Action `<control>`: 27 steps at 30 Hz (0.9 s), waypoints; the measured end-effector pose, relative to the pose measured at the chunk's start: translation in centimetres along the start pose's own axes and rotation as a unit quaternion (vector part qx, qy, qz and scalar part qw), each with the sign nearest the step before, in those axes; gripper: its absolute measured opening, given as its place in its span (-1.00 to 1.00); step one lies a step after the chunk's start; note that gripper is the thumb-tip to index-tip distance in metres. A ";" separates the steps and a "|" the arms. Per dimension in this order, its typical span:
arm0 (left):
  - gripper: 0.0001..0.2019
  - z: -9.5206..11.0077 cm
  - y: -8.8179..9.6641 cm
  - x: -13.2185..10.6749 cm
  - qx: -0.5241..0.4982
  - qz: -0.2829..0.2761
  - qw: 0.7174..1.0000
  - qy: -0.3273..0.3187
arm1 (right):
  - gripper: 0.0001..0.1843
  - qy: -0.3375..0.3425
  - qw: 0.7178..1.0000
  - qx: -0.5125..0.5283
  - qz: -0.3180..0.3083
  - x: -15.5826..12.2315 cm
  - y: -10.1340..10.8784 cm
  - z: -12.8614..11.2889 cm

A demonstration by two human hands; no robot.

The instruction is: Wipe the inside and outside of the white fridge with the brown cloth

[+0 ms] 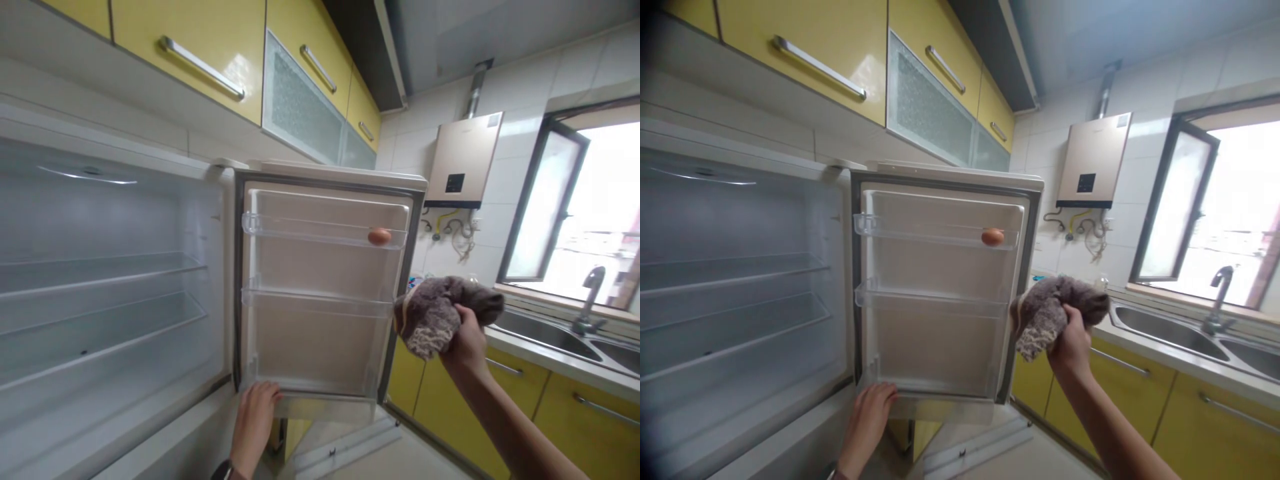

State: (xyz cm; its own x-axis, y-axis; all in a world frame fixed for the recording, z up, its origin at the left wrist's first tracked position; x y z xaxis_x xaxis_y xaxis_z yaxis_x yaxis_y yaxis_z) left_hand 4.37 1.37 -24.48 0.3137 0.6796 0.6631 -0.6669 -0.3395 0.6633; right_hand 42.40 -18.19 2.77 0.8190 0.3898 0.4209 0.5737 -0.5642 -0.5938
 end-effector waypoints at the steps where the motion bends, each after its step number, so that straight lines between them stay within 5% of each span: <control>1: -0.75 0.0 0.0 0.0 -0.002 -0.004 1.000 0.001 | -0.70 0.058 0.998 -0.022 0.025 0.8 -0.2 -1.6; 3: -0.75 0.0 -0.1 0.0 -0.006 -0.012 1.000 0.001 | -0.60 0.184 0.977 -0.105 0.040 2.2 -1.7 -4.4; 5: -0.75 -0.1 -0.1 0.0 -0.007 -0.012 1.000 -0.002 | -0.53 0.329 0.916 -0.231 0.001 3.2 -4.9 -6.5; 10: -0.76 -0.9 -0.8 -0.2 0.018 0.015 1.000 -0.017 | -0.45 0.575 0.633 -0.486 -0.180 2.0 -14.9 -6.5; 13: -0.78 -1.4 -1.5 -0.4 0.038 0.022 0.999 -0.025 | -0.35 0.612 0.530 -0.541 -0.226 -0.1 -18.9 -5.7; 21: -0.76 0.0 -0.7 -0.2 0.043 -0.031 0.998 0.015 | -0.32 0.586 0.450 -0.591 -0.324 -6.0 -26.5 -4.2; 27: -0.75 1.9 0.7 0.4 0.007 -0.057 0.998 0.038 | -0.44 0.483 0.485 -0.596 -0.419 -9.4 -34.4 -3.8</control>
State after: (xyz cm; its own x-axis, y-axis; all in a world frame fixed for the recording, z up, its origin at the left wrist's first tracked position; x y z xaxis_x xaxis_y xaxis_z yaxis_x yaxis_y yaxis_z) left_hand 5.31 0.17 -23.15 0.3352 0.7613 0.5550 -0.6204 -0.2649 0.7382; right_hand 14.89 -5.19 21.86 -0.4152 0.6472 0.6393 -0.1801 -0.7473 0.6396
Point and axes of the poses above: each hand's wrist, its own x-axis towards the middle knuckle, its own y-axis out of the back of the hand, z = x × y, the point moved 5 cm from there along x, towards the middle knuckle, and after that the axes turned 6 degrees about -z, right-handed, at the moved point
